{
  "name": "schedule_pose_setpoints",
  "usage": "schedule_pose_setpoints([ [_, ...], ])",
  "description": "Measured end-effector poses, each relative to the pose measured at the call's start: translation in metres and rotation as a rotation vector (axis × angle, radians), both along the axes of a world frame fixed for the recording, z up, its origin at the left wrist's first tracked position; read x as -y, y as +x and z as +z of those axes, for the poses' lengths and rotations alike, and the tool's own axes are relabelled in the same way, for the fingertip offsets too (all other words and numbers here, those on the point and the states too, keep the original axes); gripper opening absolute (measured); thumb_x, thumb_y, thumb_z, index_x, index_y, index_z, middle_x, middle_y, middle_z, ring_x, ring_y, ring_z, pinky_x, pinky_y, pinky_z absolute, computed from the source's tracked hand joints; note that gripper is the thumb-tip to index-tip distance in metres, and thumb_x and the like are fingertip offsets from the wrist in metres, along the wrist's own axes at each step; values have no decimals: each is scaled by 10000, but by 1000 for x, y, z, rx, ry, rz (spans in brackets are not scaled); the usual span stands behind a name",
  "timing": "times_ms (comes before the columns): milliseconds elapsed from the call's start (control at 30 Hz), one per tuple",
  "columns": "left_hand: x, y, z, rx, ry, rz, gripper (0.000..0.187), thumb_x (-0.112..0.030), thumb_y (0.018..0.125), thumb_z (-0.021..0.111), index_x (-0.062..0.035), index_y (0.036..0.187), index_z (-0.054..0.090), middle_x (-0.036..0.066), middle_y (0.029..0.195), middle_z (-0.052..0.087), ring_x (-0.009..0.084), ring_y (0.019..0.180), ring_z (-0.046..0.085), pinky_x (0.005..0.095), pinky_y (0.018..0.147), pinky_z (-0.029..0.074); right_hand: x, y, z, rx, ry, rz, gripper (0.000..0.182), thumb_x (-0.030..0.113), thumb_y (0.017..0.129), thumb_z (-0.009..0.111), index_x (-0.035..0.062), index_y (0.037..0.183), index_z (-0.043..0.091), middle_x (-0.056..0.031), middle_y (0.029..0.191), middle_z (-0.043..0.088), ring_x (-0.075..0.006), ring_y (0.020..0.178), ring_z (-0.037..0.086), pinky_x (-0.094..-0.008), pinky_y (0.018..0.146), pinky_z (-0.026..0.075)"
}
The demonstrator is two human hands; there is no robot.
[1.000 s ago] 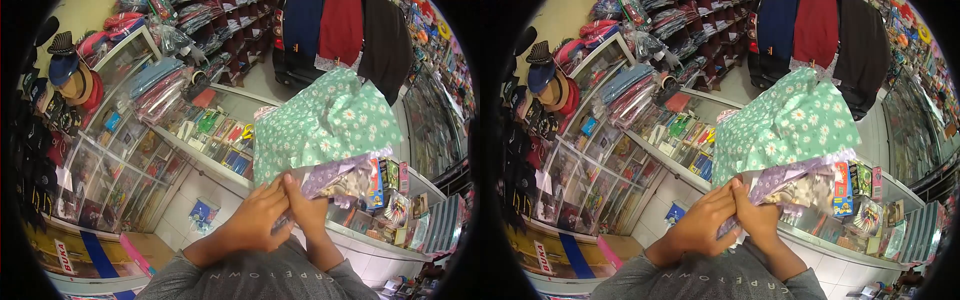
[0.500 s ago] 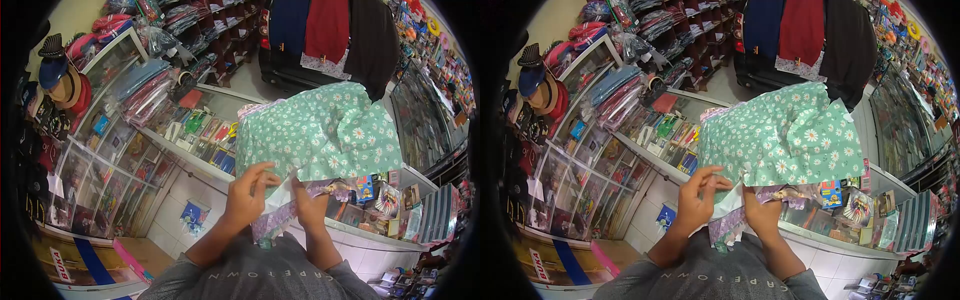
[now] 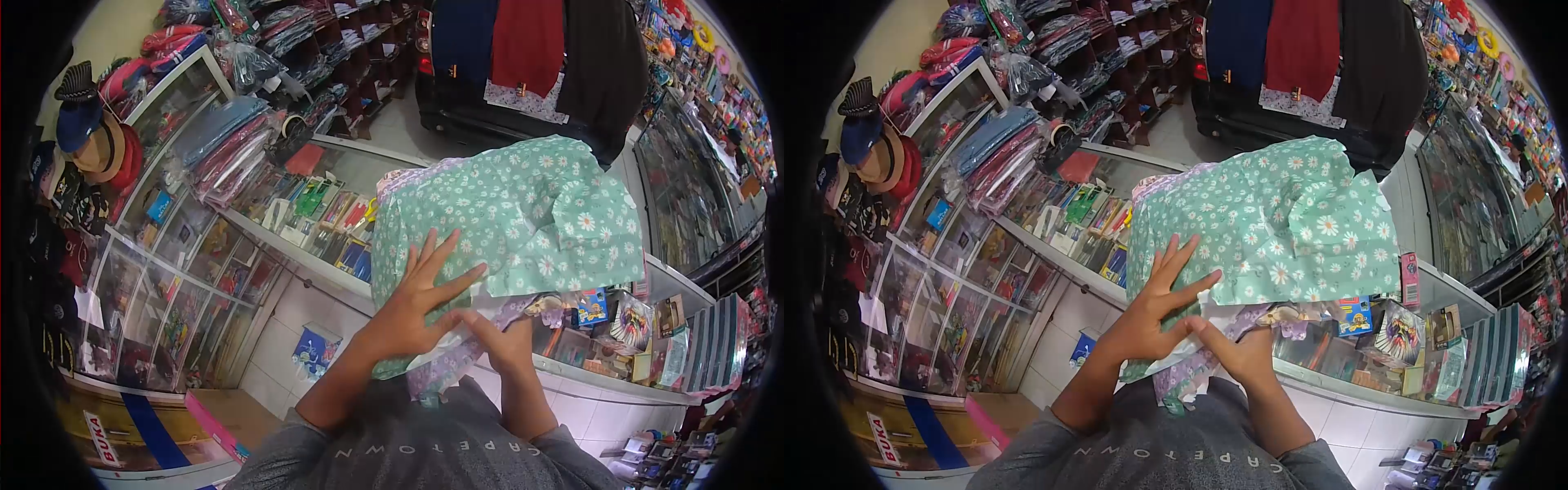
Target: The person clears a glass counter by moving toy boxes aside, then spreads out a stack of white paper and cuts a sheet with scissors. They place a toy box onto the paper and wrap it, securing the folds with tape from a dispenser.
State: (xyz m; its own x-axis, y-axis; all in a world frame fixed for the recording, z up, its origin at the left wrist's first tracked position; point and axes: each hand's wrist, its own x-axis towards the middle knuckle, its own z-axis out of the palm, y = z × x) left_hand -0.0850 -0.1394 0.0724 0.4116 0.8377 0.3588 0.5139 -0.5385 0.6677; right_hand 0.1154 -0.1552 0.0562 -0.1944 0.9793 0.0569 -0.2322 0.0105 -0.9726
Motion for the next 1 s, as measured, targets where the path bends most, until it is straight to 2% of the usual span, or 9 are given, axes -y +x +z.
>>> schedule_pose_setpoints([
  [167, 4, 6, 8, 6, -14, -25, 641, -551, 960, 653, -275, 1534, 575, 184, 1768, 93, 548, 1590, -21, 740, 1208, -12, 6, 2, 10, -153, -2, 61, 597, 128, 869, 823, -28, 1372, 542, -107, 1234, 643, -192, 1113, 633, -347, 988, 508],
  [400, 8, 5, 17, -153, -12, -173, 413, -419, 918, 732, -110, 1190, 705, 163, 1778, 36, 564, 1577, -97, 817, 1149, -38, 6, -24, 39, -84, -150, -115, 591, 158, 900, 835, -56, 1370, 547, -123, 1241, 665, -192, 1119, 646, -349, 962, 533],
  [500, 12, 7, 32, -356, -18, -172, 468, -326, 918, 708, -127, 1342, 696, 143, 1777, 30, 577, 1575, -12, 847, 1136, 127, 2, -24, 34, -78, -97, -156, 601, 176, 914, 835, -65, 1379, 540, -119, 1242, 664, -182, 1114, 642, -335, 957, 529],
  [733, 22, 15, 43, -445, -25, -191, 573, -359, 952, 678, -56, 1430, 587, 164, 1773, 3, 623, 1550, 2, 834, 1145, 162, 4, -18, 42, -217, -200, -147, 539, 133, 895, 816, -36, 1342, 565, -107, 1219, 652, -182, 1120, 634, -336, 928, 524],
  [800, 21, 11, 45, -434, -52, -234, 655, -418, 925, 697, -89, 1473, 558, 161, 1774, -32, 636, 1542, -40, 850, 1131, 151, 4, -9, 27, -208, -157, -131, 407, 88, 877, 779, -25, 1230, 610, -64, 1070, 657, -160, 1000, 641, -331, 839, 523],
  [867, 22, 11, 46, -384, -60, -264, 775, -505, 880, 720, -108, 1518, 531, 158, 1775, -36, 623, 1545, -85, 867, 1115, 129, 1, 5, 5, -190, -263, -63, 555, 14, 822, 690, 17, 1352, 528, -60, 1108, 642, -170, 906, 635, -333, 828, 504],
  [933, 21, 9, 43, -376, -60, -262, 860, -586, 852, 723, -118, 1544, 520, 155, 1776, -47, 613, 1547, -111, 871, 1110, 107, 2, 7, -8, -431, -319, -70, 464, -22, 801, 649, 22, 1255, 566, -45, 1025, 652, -149, 802, 611, -315, 779, 483],
  [967, 21, 8, 45, -393, -68, -278, 858, -605, 859, 712, -134, 1550, 521, 160, 1775, -52, 606, 1549, -117, 869, 1112, 101, 2, 13, -36, -134, 27, -91, 379, -5, 847, 687, -1, 1219, 615, -51, 1031, 671, -166, 866, 645, -335, 839, 500],
  [1000, 22, 7, 45, -411, -76, -296, 856, -624, 865, 701, -149, 1555, 522, 164, 1774, -56, 600, 1552, -124, 866, 1113, 94, 2, 3, -17, -134, 26, -91, 379, -5, 847, 687, -1, 1219, 615, -51, 1031, 671, -166, 866, 645, -335, 839, 500],
])
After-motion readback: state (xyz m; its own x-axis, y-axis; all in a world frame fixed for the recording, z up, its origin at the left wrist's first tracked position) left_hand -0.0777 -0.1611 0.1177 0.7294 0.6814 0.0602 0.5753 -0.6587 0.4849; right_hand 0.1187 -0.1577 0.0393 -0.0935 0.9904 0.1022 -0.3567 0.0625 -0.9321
